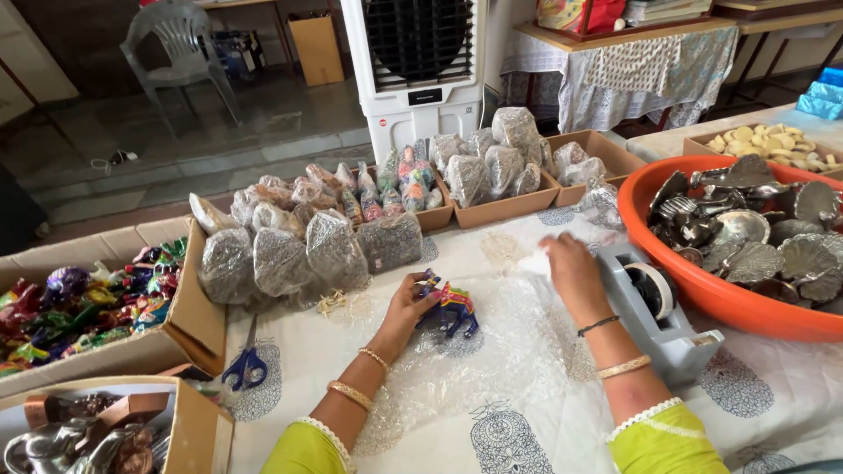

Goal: The person wraps decorative metal figurines in bubble wrap on a table, tears tape from a tape dispenser to secure the wrap, and places the wrapped pieces into cardboard boxes alongside other already wrapped items.

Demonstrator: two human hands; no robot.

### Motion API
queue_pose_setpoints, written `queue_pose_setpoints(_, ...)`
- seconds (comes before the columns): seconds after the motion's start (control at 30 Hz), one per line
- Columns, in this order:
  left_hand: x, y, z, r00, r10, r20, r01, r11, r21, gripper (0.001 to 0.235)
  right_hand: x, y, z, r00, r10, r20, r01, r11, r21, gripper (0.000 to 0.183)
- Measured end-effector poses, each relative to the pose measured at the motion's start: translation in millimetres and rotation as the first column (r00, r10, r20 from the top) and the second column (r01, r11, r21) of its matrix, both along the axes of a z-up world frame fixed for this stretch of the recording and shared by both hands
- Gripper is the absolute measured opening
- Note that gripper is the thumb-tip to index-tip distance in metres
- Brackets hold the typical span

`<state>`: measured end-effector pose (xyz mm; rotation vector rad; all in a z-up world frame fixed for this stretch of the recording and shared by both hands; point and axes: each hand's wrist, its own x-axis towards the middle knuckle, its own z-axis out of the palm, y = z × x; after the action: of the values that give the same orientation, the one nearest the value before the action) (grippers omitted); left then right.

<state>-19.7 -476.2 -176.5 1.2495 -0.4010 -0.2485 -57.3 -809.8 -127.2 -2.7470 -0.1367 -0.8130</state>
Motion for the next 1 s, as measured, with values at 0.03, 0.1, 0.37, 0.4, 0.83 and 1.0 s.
queue_pose_setpoints(0.03, 0, 0, -3, 1.000, 0.003, -0.004, -0.003, 1.000, -0.009, 0.040, -14, 19, 21, 1.000, 0.003, -0.004, -0.003, 1.000, -0.009, 0.021)
queue_pose_setpoints(0.1, 4, 0, -5, 0.999, -0.043, -0.004, 0.043, 0.999, -0.020, 0.047, -37, 57, 66, 0.925, 0.092, 0.368, -0.214, 0.929, 0.304, 0.022)
queue_pose_setpoints(0.37, 39, -5, -58, 0.990, -0.069, 0.122, 0.067, 0.998, 0.017, 0.056, -42, 164, 9, 0.747, 0.642, 0.173, -0.634, 0.766, -0.104, 0.069)
queue_pose_setpoints(0.4, 40, -4, -60, 0.982, -0.058, 0.181, 0.051, 0.998, 0.042, 0.061, -53, 176, 17, 0.811, 0.580, 0.074, -0.545, 0.796, -0.262, 0.079)
queue_pose_setpoints(0.83, -2, 6, 4, 0.996, -0.018, 0.089, 0.039, 0.969, -0.246, 0.051, -46, 157, 9, 0.770, 0.636, 0.043, -0.625, 0.767, -0.143, 0.072)
queue_pose_setpoints(1.0, 4, 15, 14, 0.989, 0.143, -0.024, -0.142, 0.914, -0.381, 0.041, -45, 141, 20, 0.750, 0.662, -0.020, -0.651, 0.731, -0.203, 0.054)
